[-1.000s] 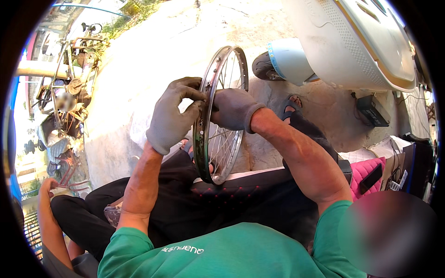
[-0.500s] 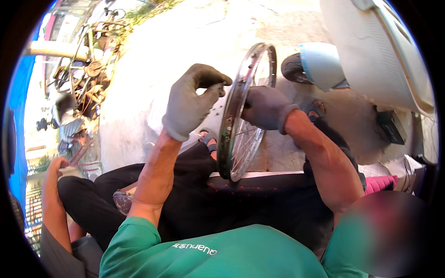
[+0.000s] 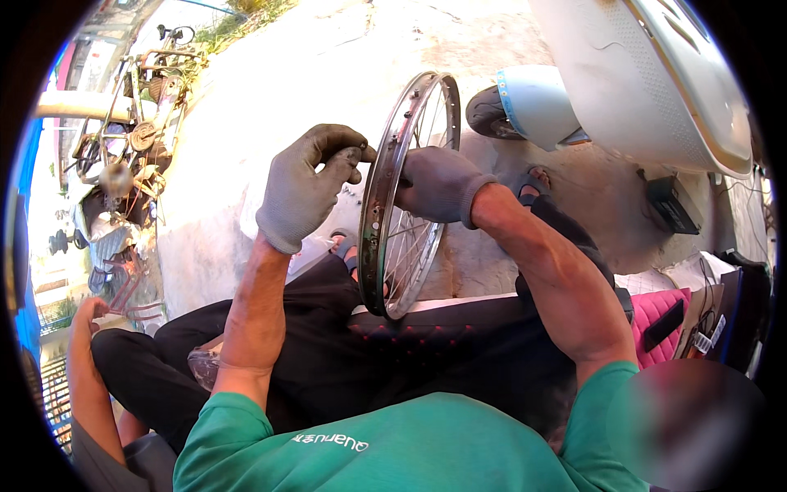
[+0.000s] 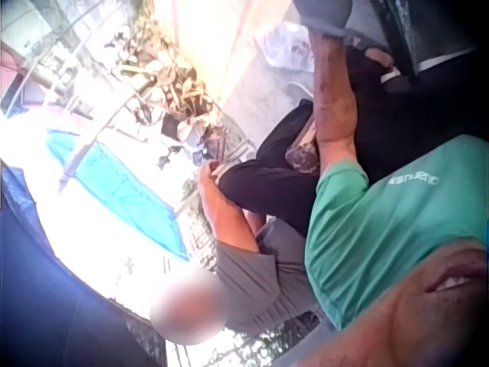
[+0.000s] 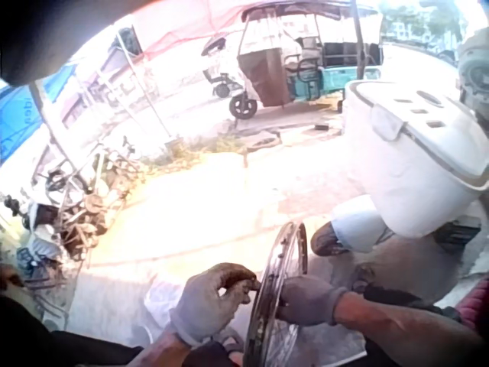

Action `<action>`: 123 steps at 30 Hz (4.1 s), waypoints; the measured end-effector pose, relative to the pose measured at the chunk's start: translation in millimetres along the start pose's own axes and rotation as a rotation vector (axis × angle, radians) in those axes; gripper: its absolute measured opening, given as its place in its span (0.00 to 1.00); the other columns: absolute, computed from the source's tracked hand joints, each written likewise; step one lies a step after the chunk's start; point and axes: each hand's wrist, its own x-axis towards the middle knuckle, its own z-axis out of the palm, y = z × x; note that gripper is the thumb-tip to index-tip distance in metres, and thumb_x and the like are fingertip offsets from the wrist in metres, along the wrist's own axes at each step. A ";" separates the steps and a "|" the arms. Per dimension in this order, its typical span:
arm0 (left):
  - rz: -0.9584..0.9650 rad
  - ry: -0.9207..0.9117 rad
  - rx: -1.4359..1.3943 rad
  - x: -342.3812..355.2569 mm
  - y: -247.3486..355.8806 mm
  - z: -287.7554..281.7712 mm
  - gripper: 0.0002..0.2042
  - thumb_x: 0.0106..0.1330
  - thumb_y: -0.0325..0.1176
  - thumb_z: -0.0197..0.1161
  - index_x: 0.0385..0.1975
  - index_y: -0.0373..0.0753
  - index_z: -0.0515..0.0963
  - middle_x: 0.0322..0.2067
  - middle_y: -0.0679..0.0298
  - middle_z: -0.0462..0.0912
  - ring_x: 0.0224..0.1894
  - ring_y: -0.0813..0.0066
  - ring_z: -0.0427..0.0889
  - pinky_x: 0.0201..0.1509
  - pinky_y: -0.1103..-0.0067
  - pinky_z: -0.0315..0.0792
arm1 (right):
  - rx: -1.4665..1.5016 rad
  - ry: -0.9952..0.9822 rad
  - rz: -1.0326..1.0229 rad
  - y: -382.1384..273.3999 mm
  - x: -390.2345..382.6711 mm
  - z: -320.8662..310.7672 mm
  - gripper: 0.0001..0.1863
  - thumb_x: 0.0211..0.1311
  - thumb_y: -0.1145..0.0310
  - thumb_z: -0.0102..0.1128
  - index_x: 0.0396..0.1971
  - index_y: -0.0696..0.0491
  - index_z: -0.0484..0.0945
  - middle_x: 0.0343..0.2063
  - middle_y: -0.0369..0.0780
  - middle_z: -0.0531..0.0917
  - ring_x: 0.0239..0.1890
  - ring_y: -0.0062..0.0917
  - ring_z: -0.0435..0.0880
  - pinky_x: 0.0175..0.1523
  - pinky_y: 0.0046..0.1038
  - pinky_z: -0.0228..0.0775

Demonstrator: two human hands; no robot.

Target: The person sits on the ground and repeatedly inserts small metal pieces into the rim of a bicycle wheel, rotating the wheel to access different sections. The person handles the wheel and metal pieces by hand throughout the process.

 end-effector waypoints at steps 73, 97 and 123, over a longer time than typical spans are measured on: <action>0.385 0.085 0.601 -4.8 -4.2 25.0 0.10 0.63 0.28 0.67 0.43 0.38 0.89 0.57 0.52 0.83 0.57 0.53 0.82 0.62 0.62 0.75 | -0.010 -0.067 0.062 3.0 11.3 -1.5 0.20 0.66 0.52 0.60 0.42 0.54 0.88 0.37 0.52 0.89 0.43 0.48 0.89 0.53 0.43 0.80; 0.258 -0.102 0.417 -2.7 -4.9 5.9 0.10 0.65 0.20 0.66 0.44 0.34 0.86 0.61 0.53 0.79 0.60 0.59 0.82 0.61 0.71 0.81 | -0.131 -0.132 -0.012 -4.2 13.7 -6.7 0.17 0.70 0.54 0.57 0.41 0.52 0.86 0.34 0.51 0.88 0.40 0.49 0.88 0.49 0.46 0.80; 0.356 0.046 0.420 0.1 -24.6 14.5 0.10 0.67 0.22 0.64 0.46 0.33 0.86 0.60 0.51 0.82 0.53 0.59 0.88 0.55 0.72 0.84 | -0.260 -0.076 0.058 -10.1 20.4 -2.3 0.14 0.66 0.60 0.57 0.34 0.53 0.86 0.31 0.49 0.88 0.37 0.47 0.89 0.46 0.45 0.81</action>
